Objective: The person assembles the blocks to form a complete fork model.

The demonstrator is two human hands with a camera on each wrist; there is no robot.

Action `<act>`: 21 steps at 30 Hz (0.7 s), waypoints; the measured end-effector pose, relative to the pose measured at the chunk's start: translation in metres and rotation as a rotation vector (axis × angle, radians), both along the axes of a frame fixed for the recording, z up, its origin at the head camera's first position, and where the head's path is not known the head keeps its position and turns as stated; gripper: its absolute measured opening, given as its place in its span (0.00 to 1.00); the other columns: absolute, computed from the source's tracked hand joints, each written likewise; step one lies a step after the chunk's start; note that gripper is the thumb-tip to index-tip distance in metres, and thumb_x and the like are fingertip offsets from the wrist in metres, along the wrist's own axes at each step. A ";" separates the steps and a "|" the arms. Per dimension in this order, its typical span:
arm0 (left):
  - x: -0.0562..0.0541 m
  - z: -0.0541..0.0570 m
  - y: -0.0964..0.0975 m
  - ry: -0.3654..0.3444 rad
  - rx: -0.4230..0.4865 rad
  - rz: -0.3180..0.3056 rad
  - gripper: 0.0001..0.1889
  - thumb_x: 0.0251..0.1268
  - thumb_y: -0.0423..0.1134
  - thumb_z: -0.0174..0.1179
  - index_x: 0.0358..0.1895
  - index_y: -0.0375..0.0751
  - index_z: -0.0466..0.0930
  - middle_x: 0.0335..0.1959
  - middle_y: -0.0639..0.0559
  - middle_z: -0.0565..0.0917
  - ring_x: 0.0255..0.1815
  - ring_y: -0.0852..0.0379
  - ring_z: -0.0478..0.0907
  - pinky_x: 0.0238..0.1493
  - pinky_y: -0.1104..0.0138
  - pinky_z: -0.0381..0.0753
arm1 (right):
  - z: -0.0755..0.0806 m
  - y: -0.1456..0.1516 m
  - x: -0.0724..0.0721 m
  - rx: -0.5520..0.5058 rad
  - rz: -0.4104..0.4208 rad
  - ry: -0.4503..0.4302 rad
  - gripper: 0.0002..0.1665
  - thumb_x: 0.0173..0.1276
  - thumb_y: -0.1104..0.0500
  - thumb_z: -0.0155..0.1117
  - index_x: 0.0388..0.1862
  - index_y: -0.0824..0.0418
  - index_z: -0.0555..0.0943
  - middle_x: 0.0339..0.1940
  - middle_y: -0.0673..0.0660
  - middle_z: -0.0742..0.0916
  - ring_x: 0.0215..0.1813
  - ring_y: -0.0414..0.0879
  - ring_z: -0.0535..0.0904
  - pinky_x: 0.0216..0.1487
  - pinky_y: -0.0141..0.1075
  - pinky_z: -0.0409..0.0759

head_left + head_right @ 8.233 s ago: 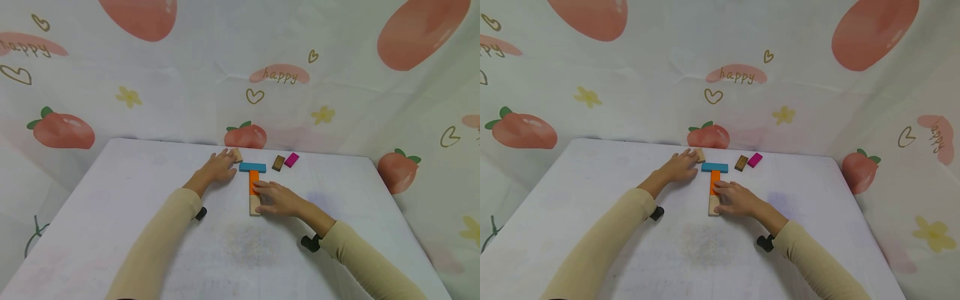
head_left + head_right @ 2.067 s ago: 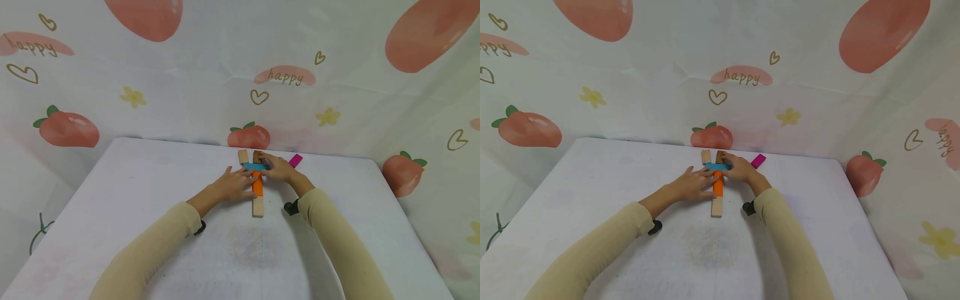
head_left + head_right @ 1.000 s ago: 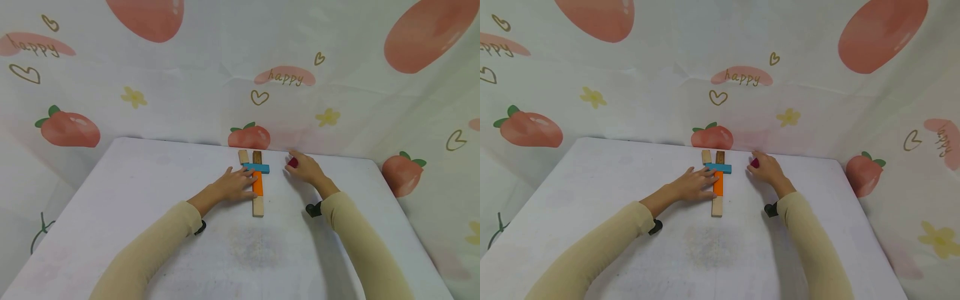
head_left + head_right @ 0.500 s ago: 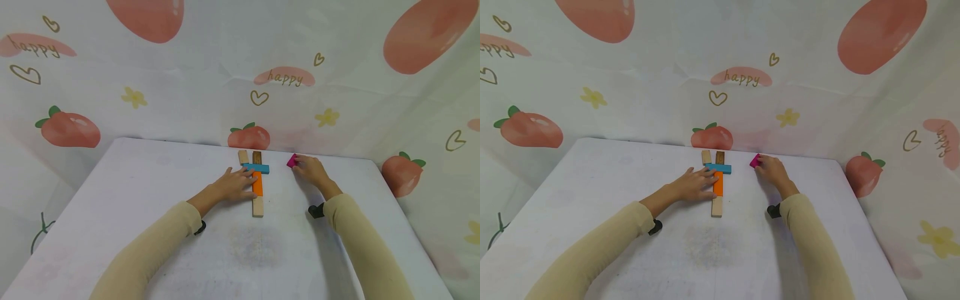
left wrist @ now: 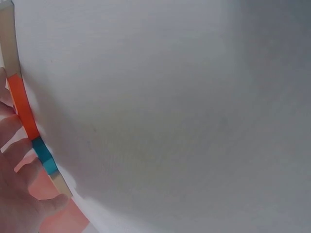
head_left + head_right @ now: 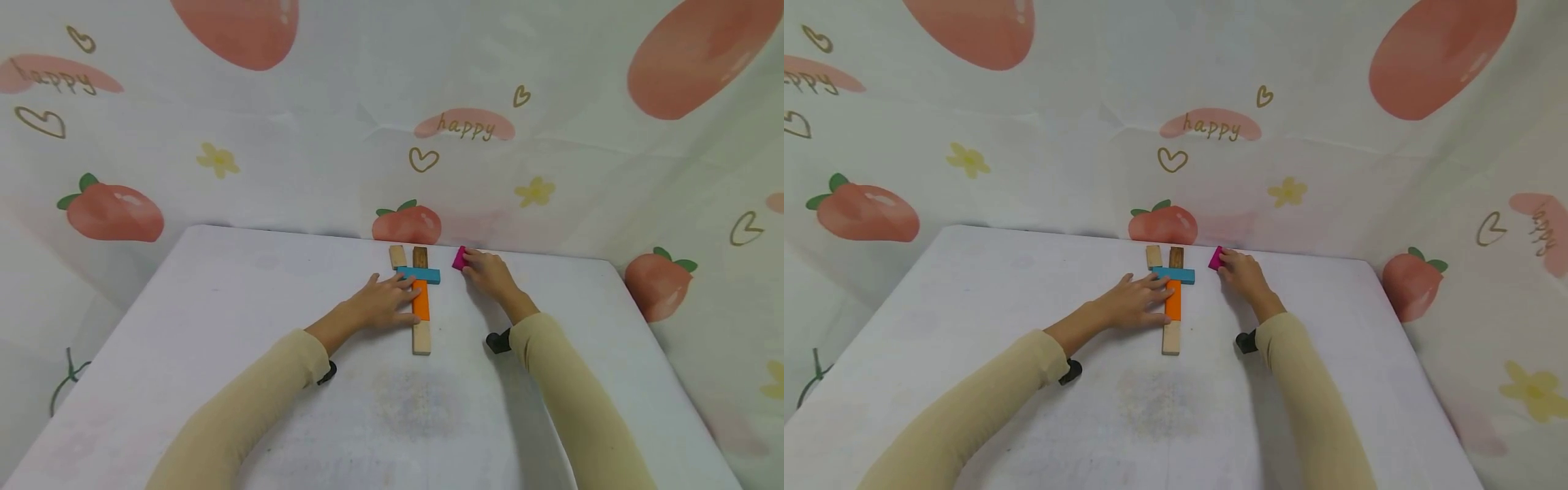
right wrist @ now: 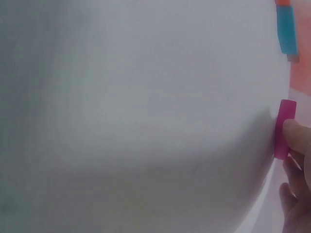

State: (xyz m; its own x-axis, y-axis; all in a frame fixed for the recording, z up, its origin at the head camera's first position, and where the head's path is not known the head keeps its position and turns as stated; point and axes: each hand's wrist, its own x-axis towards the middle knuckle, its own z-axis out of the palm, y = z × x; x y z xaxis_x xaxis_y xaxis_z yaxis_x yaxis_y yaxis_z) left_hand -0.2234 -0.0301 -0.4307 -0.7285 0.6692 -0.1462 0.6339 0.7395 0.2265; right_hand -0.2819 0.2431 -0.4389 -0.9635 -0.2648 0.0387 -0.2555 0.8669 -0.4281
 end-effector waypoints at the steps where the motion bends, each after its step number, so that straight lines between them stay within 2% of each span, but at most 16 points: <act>1: 0.000 0.000 0.000 0.000 0.004 -0.002 0.36 0.70 0.65 0.51 0.75 0.50 0.66 0.78 0.50 0.61 0.79 0.44 0.53 0.70 0.35 0.54 | -0.001 -0.001 0.000 -0.006 0.000 -0.005 0.28 0.72 0.63 0.63 0.68 0.70 0.72 0.71 0.65 0.74 0.72 0.65 0.67 0.70 0.55 0.67; 7: 0.001 0.002 0.001 -0.006 -0.006 0.000 0.36 0.70 0.66 0.51 0.75 0.51 0.66 0.78 0.50 0.60 0.79 0.44 0.52 0.70 0.35 0.54 | -0.003 -0.008 -0.003 -0.010 0.012 -0.052 0.29 0.73 0.63 0.61 0.71 0.67 0.70 0.74 0.62 0.71 0.75 0.64 0.63 0.70 0.54 0.66; 15: 0.001 0.004 0.001 -0.002 -0.015 0.000 0.36 0.70 0.66 0.50 0.75 0.51 0.66 0.78 0.51 0.60 0.79 0.45 0.52 0.70 0.35 0.54 | -0.004 -0.018 -0.005 -0.057 0.088 -0.012 0.27 0.72 0.65 0.61 0.69 0.69 0.71 0.71 0.63 0.74 0.73 0.63 0.67 0.71 0.53 0.65; 21: 0.001 0.003 0.002 -0.007 0.002 0.004 0.36 0.70 0.65 0.51 0.75 0.50 0.66 0.78 0.50 0.60 0.79 0.44 0.52 0.70 0.35 0.54 | -0.004 -0.024 -0.005 -0.046 0.106 -0.022 0.27 0.72 0.65 0.62 0.69 0.66 0.72 0.72 0.61 0.74 0.73 0.61 0.67 0.70 0.52 0.66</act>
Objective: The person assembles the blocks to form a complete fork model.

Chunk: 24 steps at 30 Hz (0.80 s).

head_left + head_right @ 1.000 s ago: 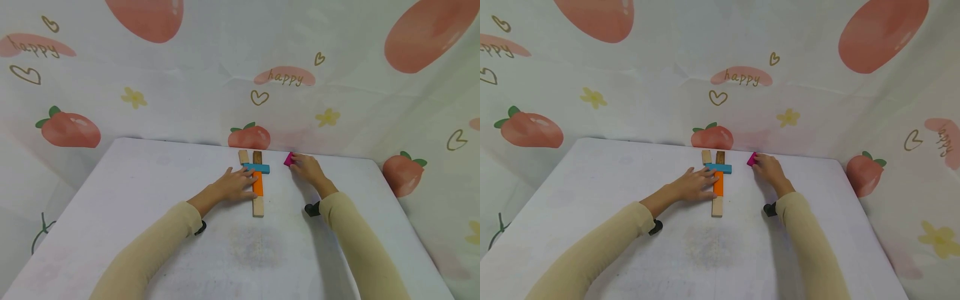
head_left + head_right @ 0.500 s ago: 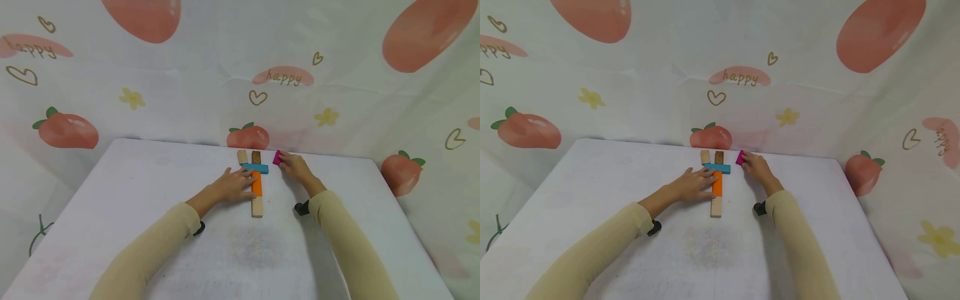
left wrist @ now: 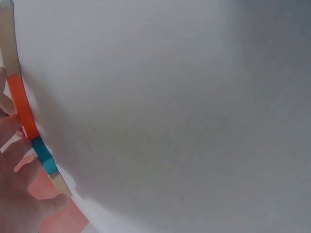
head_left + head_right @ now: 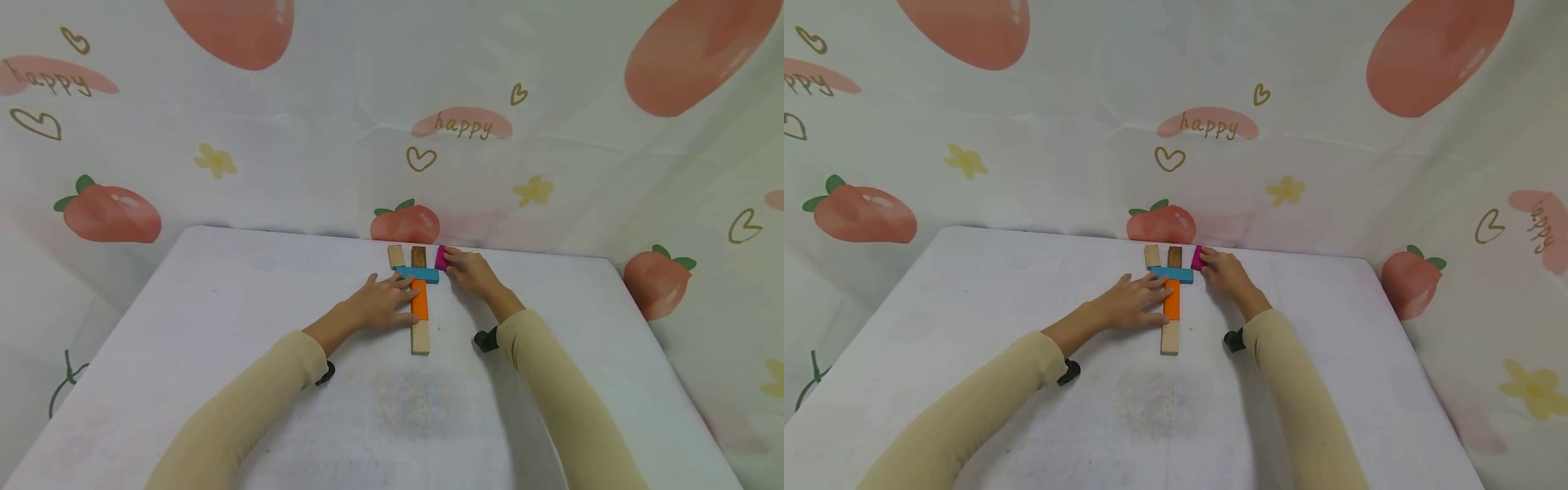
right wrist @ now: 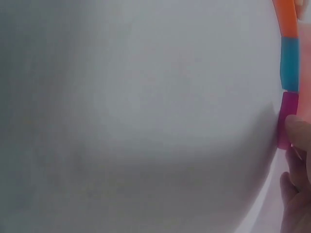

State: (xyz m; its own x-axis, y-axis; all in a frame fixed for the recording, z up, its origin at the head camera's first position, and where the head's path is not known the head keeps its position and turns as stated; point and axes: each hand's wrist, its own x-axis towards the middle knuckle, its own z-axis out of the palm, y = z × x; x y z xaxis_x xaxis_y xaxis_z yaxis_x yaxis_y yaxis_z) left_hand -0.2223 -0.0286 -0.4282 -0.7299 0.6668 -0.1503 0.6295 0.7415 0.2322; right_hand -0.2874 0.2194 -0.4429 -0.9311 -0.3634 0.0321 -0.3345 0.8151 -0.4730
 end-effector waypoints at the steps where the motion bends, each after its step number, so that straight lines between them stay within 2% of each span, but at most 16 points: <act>1: 0.000 0.000 0.000 -0.001 0.001 0.001 0.36 0.70 0.65 0.51 0.75 0.50 0.66 0.78 0.50 0.60 0.79 0.44 0.52 0.70 0.35 0.54 | 0.000 -0.001 0.000 0.006 0.003 0.000 0.27 0.72 0.64 0.62 0.69 0.66 0.72 0.72 0.61 0.74 0.73 0.61 0.67 0.70 0.52 0.66; 11: 0.000 0.000 0.001 0.010 -0.029 -0.005 0.36 0.70 0.67 0.49 0.75 0.51 0.65 0.79 0.51 0.59 0.80 0.45 0.51 0.70 0.35 0.54 | 0.005 -0.006 0.002 0.046 0.058 0.030 0.25 0.71 0.65 0.64 0.66 0.68 0.75 0.68 0.63 0.77 0.71 0.61 0.70 0.69 0.52 0.68; 24: -0.001 -0.001 0.001 0.003 -0.029 0.008 0.36 0.70 0.66 0.51 0.75 0.51 0.66 0.78 0.51 0.60 0.80 0.45 0.51 0.70 0.35 0.54 | 0.005 -0.007 0.003 0.055 0.075 0.052 0.25 0.70 0.65 0.64 0.65 0.68 0.76 0.67 0.64 0.78 0.70 0.61 0.71 0.69 0.52 0.68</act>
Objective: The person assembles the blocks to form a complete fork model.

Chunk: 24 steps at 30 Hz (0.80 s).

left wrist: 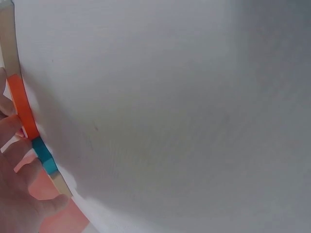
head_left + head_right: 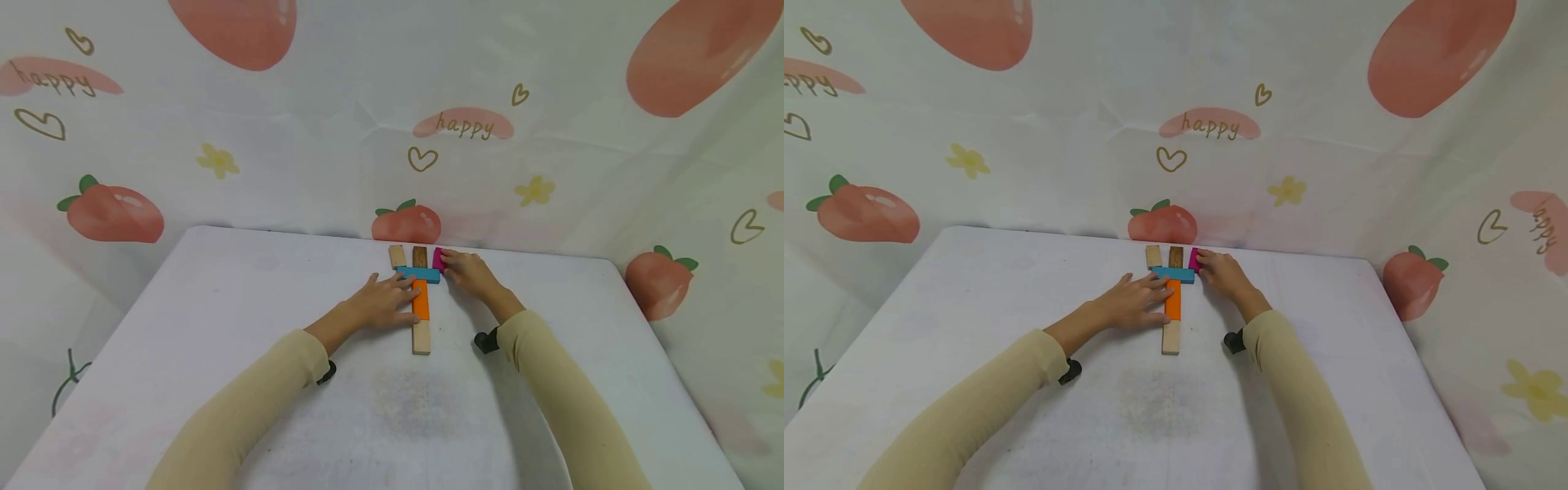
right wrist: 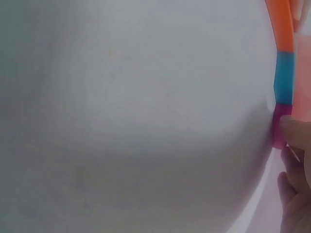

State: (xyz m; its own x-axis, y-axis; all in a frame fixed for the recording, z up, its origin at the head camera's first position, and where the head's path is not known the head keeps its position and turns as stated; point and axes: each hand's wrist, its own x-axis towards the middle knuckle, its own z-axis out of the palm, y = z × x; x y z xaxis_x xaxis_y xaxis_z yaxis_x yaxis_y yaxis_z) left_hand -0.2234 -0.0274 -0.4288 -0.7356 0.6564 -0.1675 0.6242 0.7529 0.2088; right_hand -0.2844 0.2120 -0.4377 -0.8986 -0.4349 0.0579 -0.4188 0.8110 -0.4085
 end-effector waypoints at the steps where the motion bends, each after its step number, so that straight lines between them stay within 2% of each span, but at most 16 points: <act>1: 0.000 0.000 0.000 0.000 0.000 0.000 0.36 0.70 0.66 0.51 0.75 0.51 0.65 0.78 0.51 0.60 0.80 0.45 0.51 0.70 0.35 0.54 | 0.000 0.000 0.000 0.003 -0.001 0.003 0.25 0.70 0.65 0.64 0.65 0.68 0.76 0.67 0.64 0.78 0.70 0.61 0.71 0.69 0.52 0.68; 16: 0.001 0.000 0.000 -0.003 0.002 -0.010 0.36 0.70 0.66 0.50 0.75 0.51 0.65 0.78 0.51 0.60 0.80 0.45 0.51 0.70 0.35 0.54 | 0.000 -0.001 -0.001 0.021 -0.013 -0.006 0.26 0.69 0.65 0.66 0.65 0.67 0.76 0.66 0.64 0.79 0.69 0.62 0.72 0.66 0.52 0.71; 24: 0.000 0.003 -0.001 -0.013 0.024 -0.003 0.36 0.70 0.65 0.53 0.74 0.50 0.67 0.78 0.50 0.61 0.79 0.44 0.53 0.70 0.34 0.53 | 0.002 -0.001 0.000 0.032 -0.038 -0.041 0.29 0.69 0.64 0.65 0.68 0.67 0.74 0.69 0.65 0.76 0.71 0.62 0.69 0.69 0.54 0.68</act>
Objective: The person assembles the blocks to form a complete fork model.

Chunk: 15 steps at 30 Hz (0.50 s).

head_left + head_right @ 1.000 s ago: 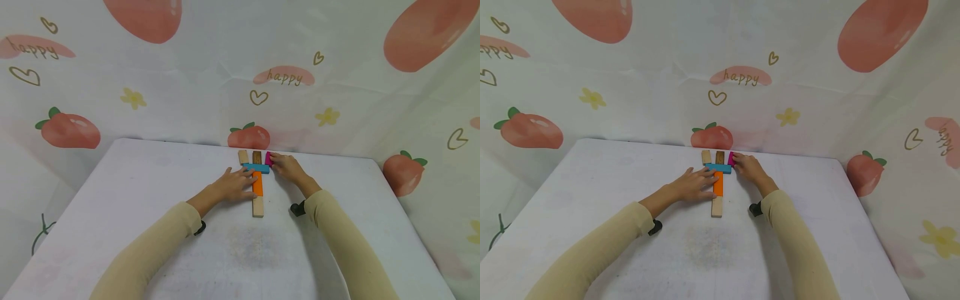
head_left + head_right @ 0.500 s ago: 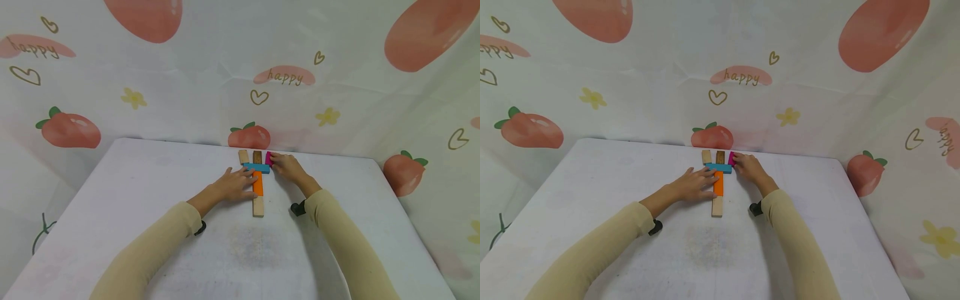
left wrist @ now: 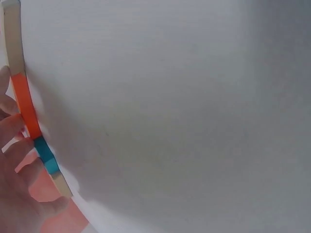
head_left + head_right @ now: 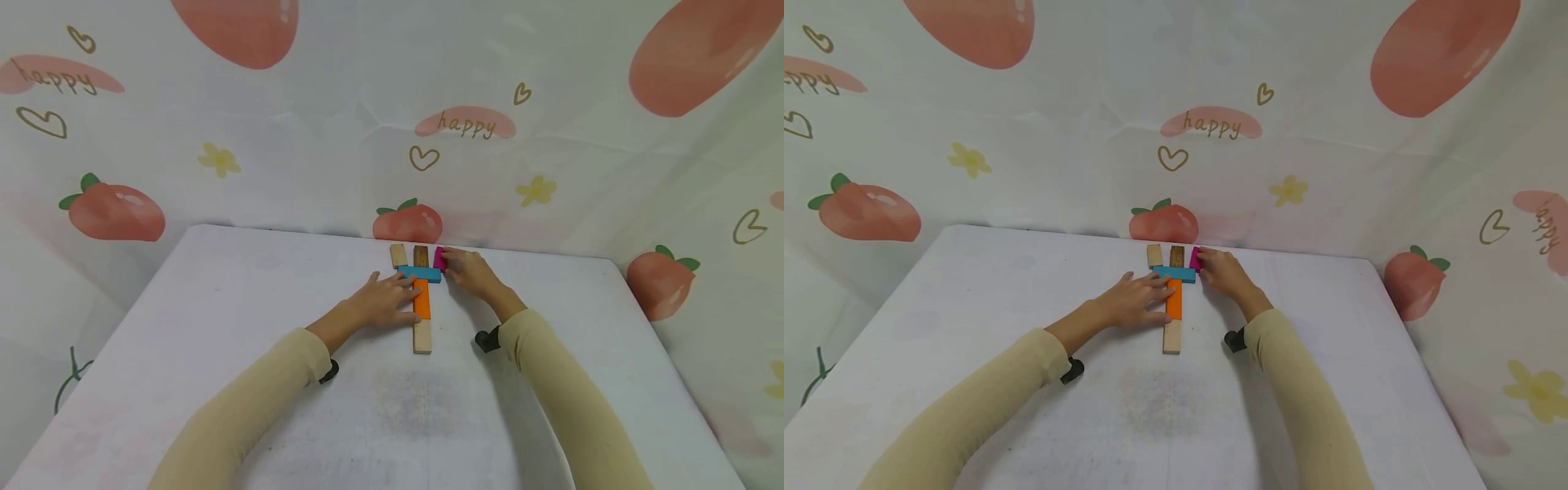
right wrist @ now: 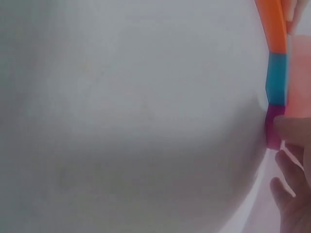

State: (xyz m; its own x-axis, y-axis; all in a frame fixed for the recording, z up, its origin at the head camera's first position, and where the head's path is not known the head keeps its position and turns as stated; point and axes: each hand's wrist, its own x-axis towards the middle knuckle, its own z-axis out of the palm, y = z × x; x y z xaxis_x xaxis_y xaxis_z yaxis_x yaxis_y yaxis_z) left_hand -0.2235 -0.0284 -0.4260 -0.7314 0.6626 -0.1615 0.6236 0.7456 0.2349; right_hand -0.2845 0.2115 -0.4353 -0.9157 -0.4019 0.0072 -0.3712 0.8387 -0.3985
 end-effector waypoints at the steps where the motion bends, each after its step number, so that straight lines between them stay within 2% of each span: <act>1: 0.000 0.001 0.000 -0.003 0.001 0.001 0.35 0.69 0.65 0.53 0.74 0.50 0.67 0.78 0.50 0.61 0.79 0.44 0.53 0.70 0.34 0.53 | 0.002 0.001 0.001 -0.005 -0.004 -0.007 0.29 0.70 0.63 0.64 0.69 0.67 0.73 0.70 0.65 0.75 0.72 0.62 0.69 0.69 0.54 0.67; 4: -0.001 0.003 0.000 0.001 -0.007 -0.002 0.35 0.69 0.65 0.53 0.74 0.50 0.68 0.77 0.50 0.62 0.79 0.44 0.54 0.69 0.34 0.54 | 0.008 0.004 0.003 -0.009 -0.025 -0.004 0.31 0.71 0.60 0.63 0.70 0.67 0.71 0.72 0.65 0.73 0.72 0.63 0.67 0.70 0.56 0.66; 7: -0.002 0.006 0.001 0.003 -0.024 -0.010 0.35 0.70 0.65 0.52 0.74 0.50 0.68 0.77 0.50 0.62 0.78 0.44 0.56 0.69 0.34 0.55 | 0.014 0.011 0.007 0.024 -0.058 0.040 0.34 0.72 0.54 0.61 0.72 0.66 0.69 0.73 0.66 0.72 0.72 0.64 0.67 0.71 0.58 0.62; 12: -0.004 0.008 0.001 -0.005 -0.012 -0.032 0.35 0.70 0.64 0.52 0.75 0.50 0.66 0.78 0.49 0.60 0.78 0.44 0.56 0.70 0.36 0.55 | 0.015 0.026 0.011 0.138 -0.144 0.099 0.43 0.72 0.43 0.56 0.78 0.63 0.60 0.77 0.65 0.65 0.77 0.62 0.59 0.73 0.65 0.50; 15: -0.006 0.007 -0.004 0.045 0.023 -0.034 0.36 0.71 0.62 0.53 0.77 0.51 0.62 0.80 0.49 0.56 0.79 0.45 0.53 0.71 0.38 0.55 | 0.015 0.034 0.014 0.193 -0.197 0.076 0.47 0.72 0.37 0.51 0.80 0.60 0.54 0.80 0.65 0.59 0.79 0.62 0.52 0.71 0.70 0.41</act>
